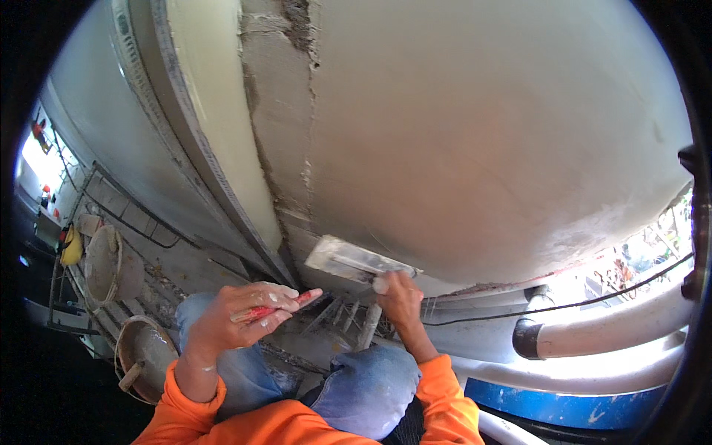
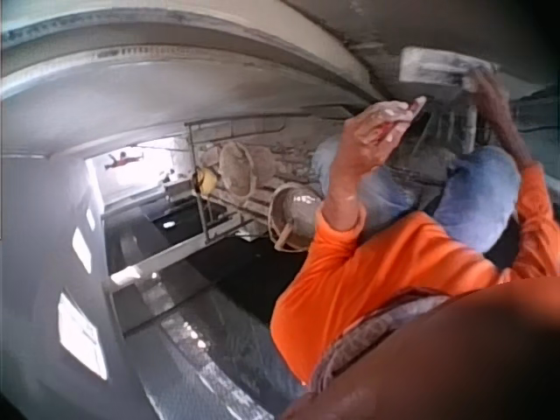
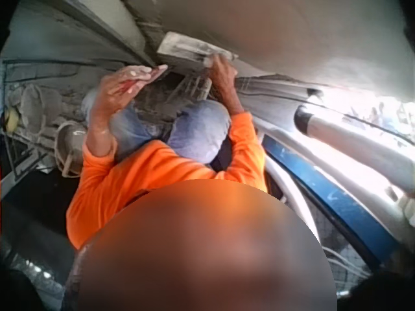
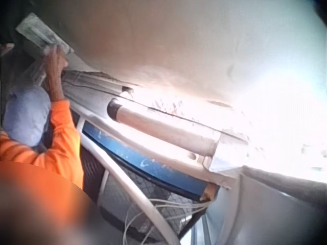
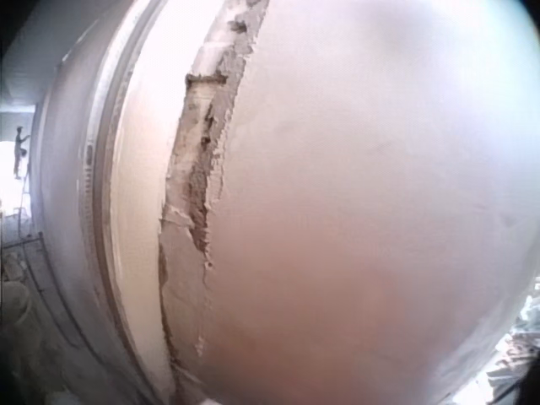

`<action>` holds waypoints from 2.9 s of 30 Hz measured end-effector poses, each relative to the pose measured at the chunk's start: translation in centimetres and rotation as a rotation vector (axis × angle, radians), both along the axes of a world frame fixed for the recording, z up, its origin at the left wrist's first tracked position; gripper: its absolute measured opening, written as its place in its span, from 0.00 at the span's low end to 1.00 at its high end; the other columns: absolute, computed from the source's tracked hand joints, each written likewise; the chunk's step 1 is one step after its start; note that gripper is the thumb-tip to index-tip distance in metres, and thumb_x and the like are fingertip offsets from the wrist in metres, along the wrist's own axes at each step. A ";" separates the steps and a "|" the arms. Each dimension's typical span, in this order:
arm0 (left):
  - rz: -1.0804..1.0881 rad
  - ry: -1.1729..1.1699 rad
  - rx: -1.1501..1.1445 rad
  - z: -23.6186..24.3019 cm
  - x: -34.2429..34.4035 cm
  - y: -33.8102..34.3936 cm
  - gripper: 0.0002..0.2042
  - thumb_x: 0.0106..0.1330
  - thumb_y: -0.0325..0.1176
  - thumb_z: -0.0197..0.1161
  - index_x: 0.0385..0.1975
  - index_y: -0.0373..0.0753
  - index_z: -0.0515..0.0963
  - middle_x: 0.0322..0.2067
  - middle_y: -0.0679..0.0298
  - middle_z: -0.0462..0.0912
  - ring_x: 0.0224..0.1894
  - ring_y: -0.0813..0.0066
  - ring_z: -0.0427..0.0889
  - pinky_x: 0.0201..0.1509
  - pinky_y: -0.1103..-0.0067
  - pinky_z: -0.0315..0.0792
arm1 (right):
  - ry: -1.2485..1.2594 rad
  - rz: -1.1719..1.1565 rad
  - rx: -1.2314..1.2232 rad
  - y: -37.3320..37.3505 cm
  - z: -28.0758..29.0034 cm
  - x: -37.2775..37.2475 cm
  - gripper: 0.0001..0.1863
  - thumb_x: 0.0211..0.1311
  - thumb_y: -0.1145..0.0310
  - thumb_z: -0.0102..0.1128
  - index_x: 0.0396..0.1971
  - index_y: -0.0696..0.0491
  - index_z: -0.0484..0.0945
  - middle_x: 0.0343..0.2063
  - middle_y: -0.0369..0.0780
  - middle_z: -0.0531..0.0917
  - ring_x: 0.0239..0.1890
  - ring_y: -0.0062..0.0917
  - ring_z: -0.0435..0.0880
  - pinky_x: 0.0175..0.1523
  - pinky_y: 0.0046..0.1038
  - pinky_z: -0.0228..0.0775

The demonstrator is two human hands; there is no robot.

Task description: The person applies plaster to a curved wall using a trowel and a brush. They repeatedly scoop plaster from a bucket, spread it on the wall, and smooth the surface, working around pipes and edges.

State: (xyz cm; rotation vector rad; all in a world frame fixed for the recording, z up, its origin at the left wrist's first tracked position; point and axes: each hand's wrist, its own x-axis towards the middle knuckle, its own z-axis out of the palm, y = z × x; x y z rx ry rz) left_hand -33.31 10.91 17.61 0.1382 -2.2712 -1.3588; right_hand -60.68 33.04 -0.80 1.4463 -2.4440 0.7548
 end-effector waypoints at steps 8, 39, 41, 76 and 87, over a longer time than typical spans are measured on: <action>-0.015 -0.066 0.023 -1.8 -2.7 0.3 0.08 0.62 0.21 0.68 0.40 0.34 0.85 0.42 0.56 0.90 0.47 0.58 0.90 0.51 0.72 0.82 | -0.506 -0.693 -0.598 14.6 2.0 -1.8 0.10 0.63 0.70 0.74 0.38 0.56 0.81 0.31 0.38 0.84 0.29 0.21 0.81 0.39 0.28 0.75; 0.116 -0.123 0.118 -4.6 -4.3 -1.4 0.06 0.68 0.21 0.65 0.43 0.32 0.83 0.45 0.54 0.88 0.53 0.65 0.85 0.61 0.69 0.75 | -0.304 -0.359 -0.732 3.3 0.5 -5.9 0.11 0.55 0.74 0.75 0.36 0.54 0.82 0.36 0.44 0.86 0.39 0.39 0.87 0.45 0.36 0.79; 0.121 -0.140 0.097 -4.6 -3.8 -1.4 0.06 0.68 0.21 0.65 0.43 0.32 0.83 0.45 0.53 0.88 0.53 0.64 0.85 0.61 0.69 0.76 | -0.270 -0.382 -0.741 5.4 0.0 -5.1 0.10 0.58 0.74 0.76 0.35 0.54 0.80 0.33 0.41 0.86 0.32 0.30 0.87 0.39 0.32 0.79; 0.283 -0.201 -0.018 -3.1 -0.2 -1.6 0.06 0.69 0.22 0.66 0.43 0.33 0.83 0.48 0.54 0.87 0.55 0.63 0.83 0.64 0.68 0.73 | -0.564 -0.479 -0.839 4.2 -5.3 -4.9 0.09 0.56 0.74 0.76 0.36 0.54 0.84 0.32 0.34 0.87 0.35 0.19 0.84 0.44 0.26 0.78; 0.297 -0.197 0.017 -2.3 1.3 -2.2 0.07 0.69 0.23 0.65 0.44 0.32 0.83 0.49 0.53 0.87 0.55 0.65 0.84 0.63 0.69 0.75 | -1.032 -0.590 -0.659 17.2 -3.7 0.9 0.13 0.64 0.69 0.75 0.31 0.53 0.74 0.23 0.34 0.79 0.21 0.17 0.77 0.24 0.23 0.68</action>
